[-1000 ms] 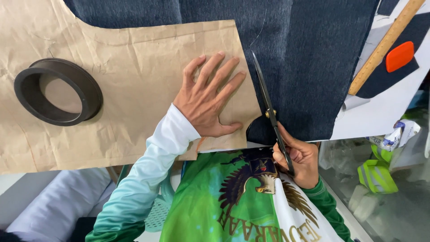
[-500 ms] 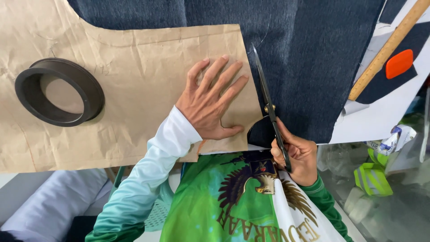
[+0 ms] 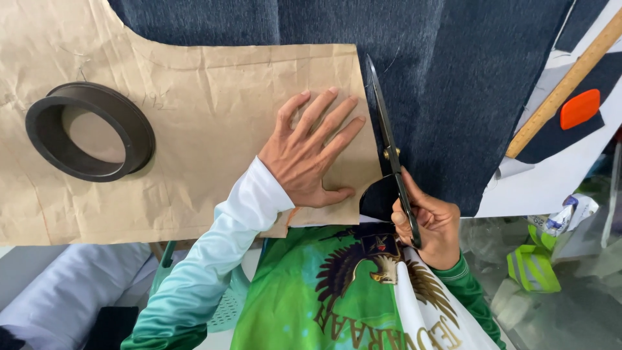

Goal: The person marks a line on a piece of dark fabric using a ruler and a red marker. They then use a pair of scissors to cut the fabric along the marked line, following a paper pattern placed on top.

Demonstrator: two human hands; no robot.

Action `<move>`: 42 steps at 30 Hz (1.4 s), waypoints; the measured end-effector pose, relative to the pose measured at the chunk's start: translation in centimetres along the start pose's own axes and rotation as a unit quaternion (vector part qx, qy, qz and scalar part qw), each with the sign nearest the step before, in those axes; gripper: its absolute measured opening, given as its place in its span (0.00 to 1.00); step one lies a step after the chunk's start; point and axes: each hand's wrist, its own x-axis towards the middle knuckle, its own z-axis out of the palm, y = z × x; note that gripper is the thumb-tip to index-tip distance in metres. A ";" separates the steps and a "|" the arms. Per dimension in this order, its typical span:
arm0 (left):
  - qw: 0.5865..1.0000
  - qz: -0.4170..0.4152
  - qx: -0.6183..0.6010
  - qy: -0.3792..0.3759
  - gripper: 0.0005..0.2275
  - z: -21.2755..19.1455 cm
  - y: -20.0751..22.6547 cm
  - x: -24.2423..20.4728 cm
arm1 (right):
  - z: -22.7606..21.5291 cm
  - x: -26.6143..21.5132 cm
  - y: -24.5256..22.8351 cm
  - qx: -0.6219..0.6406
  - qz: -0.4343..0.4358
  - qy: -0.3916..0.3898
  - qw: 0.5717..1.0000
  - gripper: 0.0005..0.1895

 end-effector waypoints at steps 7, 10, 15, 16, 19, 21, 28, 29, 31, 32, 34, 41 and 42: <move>1.000 0.000 -0.006 -0.006 0.48 -0.1 0.0 0.0 | -0.3 1.0 0.0 0.066 -0.027 -0.038 0.997 0.40; 1.000 -0.006 -0.017 -0.015 0.48 -0.2 0.1 0.0 | 0.3 1.6 -0.3 0.045 -0.036 -0.034 0.998 0.36; 1.000 -0.004 -0.019 -0.008 0.47 -0.3 0.0 0.1 | 0.3 1.7 -0.3 0.045 -0.016 -0.031 0.998 0.37; 1.000 -0.004 -0.019 -0.006 0.47 -0.3 0.0 0.1 | 0.3 1.7 -0.3 0.030 -0.007 -0.023 0.999 0.37; 1.000 -0.002 -0.012 -0.008 0.46 -0.3 -0.1 0.1 | 0.5 1.7 -0.3 0.014 -0.021 -0.024 0.999 0.38; 1.000 -0.003 -0.018 -0.007 0.46 -0.3 0.0 0.0 | 0.6 1.5 -0.3 0.015 -0.024 -0.022 0.999 0.39; 1.000 -0.003 -0.020 0.001 0.41 -0.2 -0.1 0.0 | 0.5 1.6 -0.4 0.020 -0.004 -0.009 1.000 0.40; 1.000 -0.002 -0.020 0.001 0.41 -0.2 -0.1 0.0 | 0.5 1.6 -0.4 0.020 -0.005 -0.009 1.000 0.40; 1.000 -0.006 -0.020 0.000 0.42 -0.2 -0.1 0.0 | 0.6 1.7 -0.6 0.050 -0.012 -0.026 0.998 0.38; 1.000 -0.006 -0.020 0.000 0.42 -0.2 -0.1 0.0 | 0.6 1.8 -0.6 0.051 -0.012 -0.026 0.998 0.38; 1.000 -0.006 -0.012 0.002 0.41 -0.1 -0.1 0.1 | 0.7 2.2 -0.7 0.033 -0.024 -0.035 0.999 0.37; 1.000 -0.002 -0.005 0.004 0.39 0.1 -0.2 0.0 | 1.1 2.8 -0.8 0.045 -0.050 -0.052 0.996 0.35; 1.000 -0.003 -0.012 0.004 0.39 0.1 -0.2 0.0 | 1.1 2.9 -0.8 0.041 -0.051 -0.052 0.997 0.35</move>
